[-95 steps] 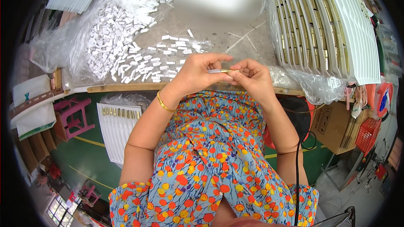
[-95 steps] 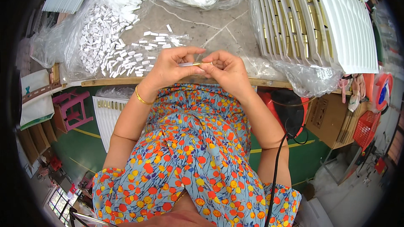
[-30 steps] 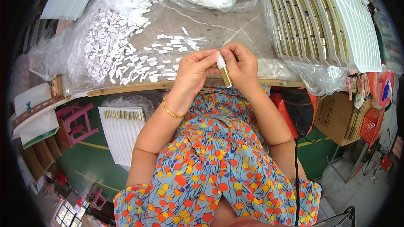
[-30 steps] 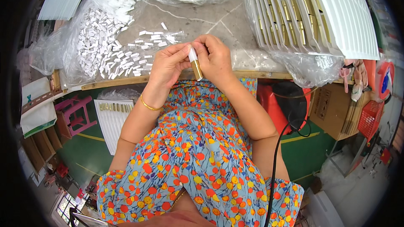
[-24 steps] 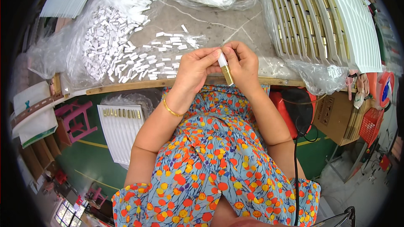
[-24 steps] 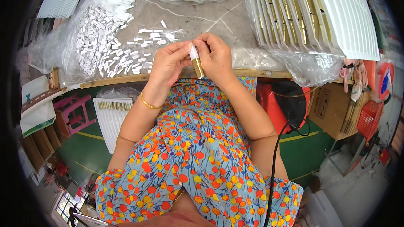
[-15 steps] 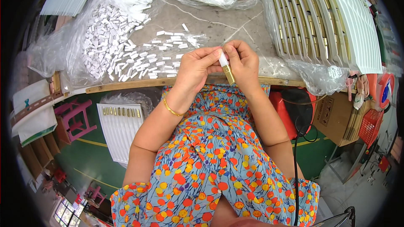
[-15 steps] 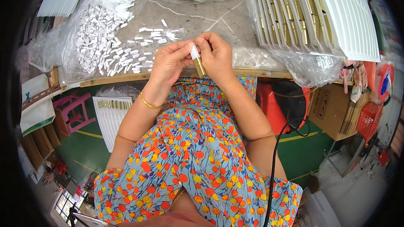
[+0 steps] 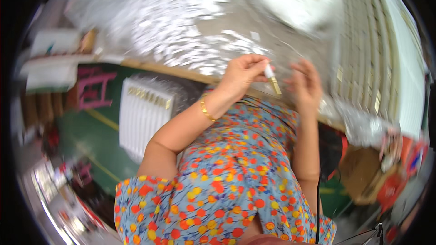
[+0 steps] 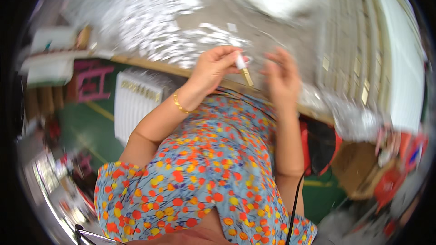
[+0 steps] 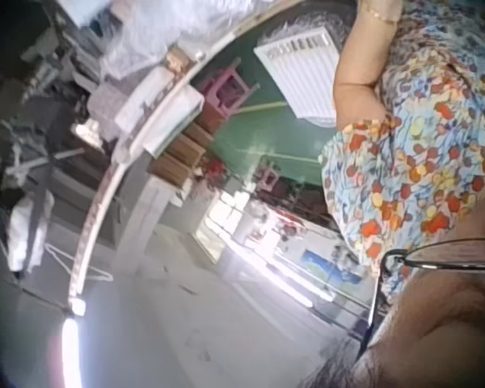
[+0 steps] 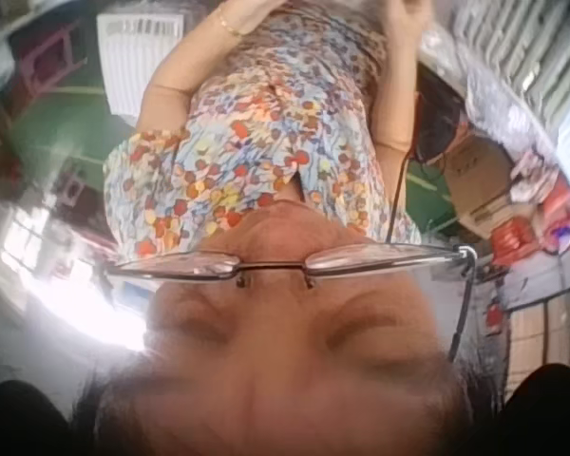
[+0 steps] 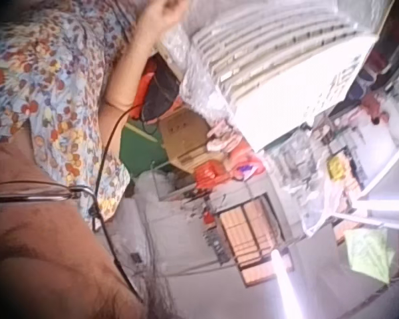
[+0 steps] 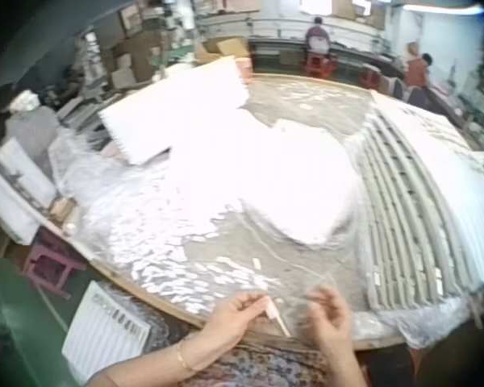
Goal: The person assembles cosmetic container components by fitting white inserts into metal tubes, placing the assembled tubes into a tray, and joining small white plastic pieces together by hand.
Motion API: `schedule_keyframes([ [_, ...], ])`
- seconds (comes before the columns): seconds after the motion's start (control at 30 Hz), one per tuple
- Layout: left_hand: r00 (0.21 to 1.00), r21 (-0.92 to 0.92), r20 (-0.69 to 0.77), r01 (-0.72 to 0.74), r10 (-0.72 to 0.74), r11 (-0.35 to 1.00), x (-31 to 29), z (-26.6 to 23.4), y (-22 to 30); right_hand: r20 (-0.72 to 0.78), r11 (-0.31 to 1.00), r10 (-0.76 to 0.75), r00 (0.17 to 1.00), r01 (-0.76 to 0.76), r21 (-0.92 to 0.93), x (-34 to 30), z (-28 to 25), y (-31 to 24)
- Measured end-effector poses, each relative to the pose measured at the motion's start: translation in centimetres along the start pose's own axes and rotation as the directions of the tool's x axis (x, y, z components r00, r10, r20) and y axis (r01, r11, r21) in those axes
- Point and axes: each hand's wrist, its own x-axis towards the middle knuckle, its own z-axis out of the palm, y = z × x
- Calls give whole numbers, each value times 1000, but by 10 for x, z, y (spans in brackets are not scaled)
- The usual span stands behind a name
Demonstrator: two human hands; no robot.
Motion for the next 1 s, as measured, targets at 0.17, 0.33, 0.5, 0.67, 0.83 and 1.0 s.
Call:
schedule_keyframes([
  [0.17, 719, 27, -444, -586, 534, 810, -45, -125, 38, -120, 991, -97, 988, 84, -104, 8, -21, -4],
  [0.33, 164, 229, -891, -643, 423, 731, -145, -320, 42, -61, 995, -99, 993, 97, -29, 14, -30, -5],
  [0.5, -26, 6, -1000, -652, -15, 758, -204, -439, -35, 5, 997, -65, 998, 65, -28, 12, -9, -4],
  [0.67, -79, 8, -996, -527, -40, 850, -185, -490, -39, 29, 994, -16, 999, 19, -107, 3, 10, -7],
  [0.83, -98, 94, -993, -372, 61, 923, -155, -520, -18, 22, 982, 50, 999, -45, -186, 1, 12, -12],
  [1.0, -105, 274, -961, -205, 257, 940, -147, -573, -39, 39, 977, 74, 996, -65, -202, -1, 27, -9],
])
